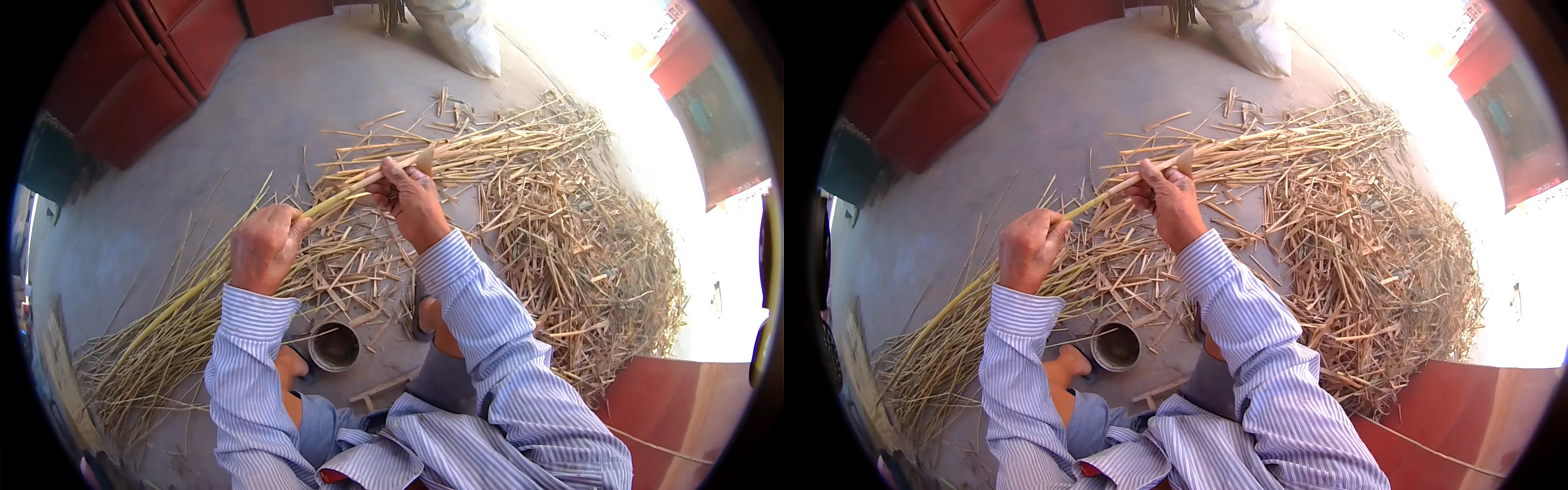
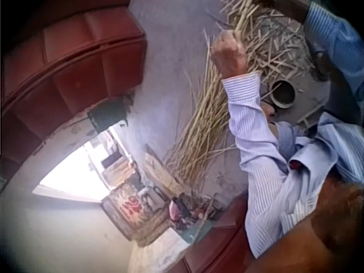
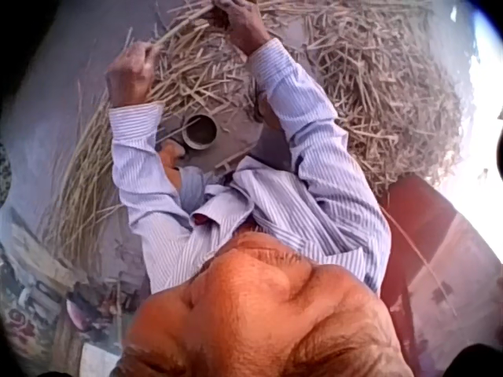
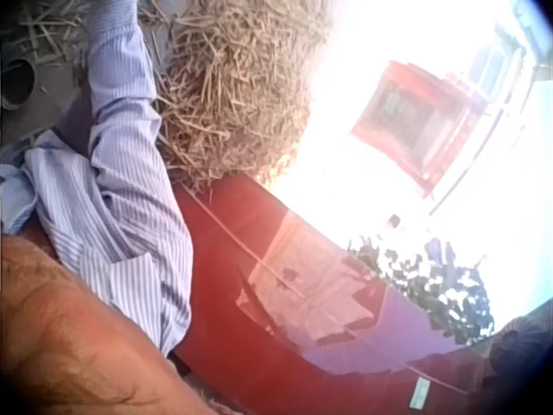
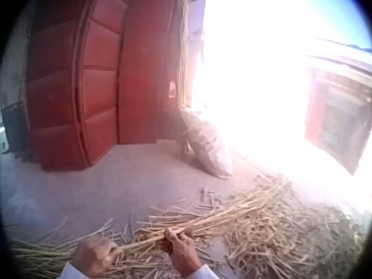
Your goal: The person sits on the floor and repeatedly strips outer layers from dried straw stalks by hand, separating usable fibers from waste. The usable fibers are placed to the left, while the discarded outer layers accumulate to the right.
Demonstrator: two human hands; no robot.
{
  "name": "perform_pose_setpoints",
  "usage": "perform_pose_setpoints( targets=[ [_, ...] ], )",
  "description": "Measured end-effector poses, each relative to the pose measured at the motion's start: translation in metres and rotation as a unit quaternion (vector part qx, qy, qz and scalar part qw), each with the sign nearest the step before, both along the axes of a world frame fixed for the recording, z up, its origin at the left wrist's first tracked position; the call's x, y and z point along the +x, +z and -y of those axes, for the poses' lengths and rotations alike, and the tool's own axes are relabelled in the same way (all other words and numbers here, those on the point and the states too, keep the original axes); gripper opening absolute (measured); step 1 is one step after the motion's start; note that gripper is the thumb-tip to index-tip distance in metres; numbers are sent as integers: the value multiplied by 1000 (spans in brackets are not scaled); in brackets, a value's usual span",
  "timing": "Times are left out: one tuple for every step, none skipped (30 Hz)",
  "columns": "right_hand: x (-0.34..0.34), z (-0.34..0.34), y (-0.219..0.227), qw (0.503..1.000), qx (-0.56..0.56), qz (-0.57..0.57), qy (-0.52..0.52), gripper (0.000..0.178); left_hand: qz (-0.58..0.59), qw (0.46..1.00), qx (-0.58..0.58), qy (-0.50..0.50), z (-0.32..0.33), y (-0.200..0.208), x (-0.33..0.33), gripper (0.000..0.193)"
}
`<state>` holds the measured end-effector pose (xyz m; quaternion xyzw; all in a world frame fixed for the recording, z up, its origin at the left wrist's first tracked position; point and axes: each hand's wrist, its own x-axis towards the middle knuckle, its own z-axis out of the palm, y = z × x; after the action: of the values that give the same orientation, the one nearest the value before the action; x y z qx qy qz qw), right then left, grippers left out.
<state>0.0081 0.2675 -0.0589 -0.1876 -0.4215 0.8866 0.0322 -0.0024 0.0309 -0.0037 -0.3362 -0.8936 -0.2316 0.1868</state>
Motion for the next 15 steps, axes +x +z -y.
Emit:
perform_pose_setpoints(
  targets=[
    [-5, -15, 2, 1000, -2, 2, -20, 20, 31, 999, -2, 9, 12, 9, 1, 23],
    [-13, -39, -9, 999, 2, -23, -49, 19, 62, 998, -1, 14, 22, 16, 2, 22],
    [-17, -62, -10, 994, 2, -11, -108, 18, 106, 994, 28, 28, 34, 16, 1, 21],
    [-18, -86, -19, 989, -3, -12, -149, 19, 149, 986, 54, 46, 51, 16, 0, 20],
    [-16, -105, -24, 985, 2, -21, -170, 17, 190, 976, 81, 64, 65, 16, -1, 19],
    [-13, -119, -24, 980, -38, -27, -196, 18, 197, 975, 83, 64, 74, 15, -3, 19],
    [-10, -128, -22, 978, -30, -43, -202, 18, 206, 973, 86, 63, 80, 14, -4, 19],
    [-10, -128, -25, 981, -59, -72, -172, 20, 215, 971, 89, 62, 82, 12, -3, 19],
    [-8, -127, -29, 981, -88, -101, -142, 22, 222, 970, 82, 55, 79, 9, -2, 20],
    [-11, -103, -21, 988, -93, -103, -62, 23, 226, 970, 69, 55, 71, 13, 1, 21],
    [-10, -75, -10, 990, -92, -103, 14, 24, 232, 970, 59, 52, 62, 12, 3, 21],
    [-7, -51, 0, 990, -88, -100, 40, 24, 223, 973, 41, 53, 53, 14, 4, 22],
    [-5, -30, 4, 989, -87, -97, 65, 25, 215, 974, 52, 49, 48, 14, 5, 20],
    [-5, -20, 1, 990, -78, -101, 57, 24, 210, 975, 68, 39, 40, 9, 2, 19],
    [-7, -15, -1, 991, -70, -104, 48, 24, 204, 975, 83, 28, 33, 4, 0, 18]
  ],
)
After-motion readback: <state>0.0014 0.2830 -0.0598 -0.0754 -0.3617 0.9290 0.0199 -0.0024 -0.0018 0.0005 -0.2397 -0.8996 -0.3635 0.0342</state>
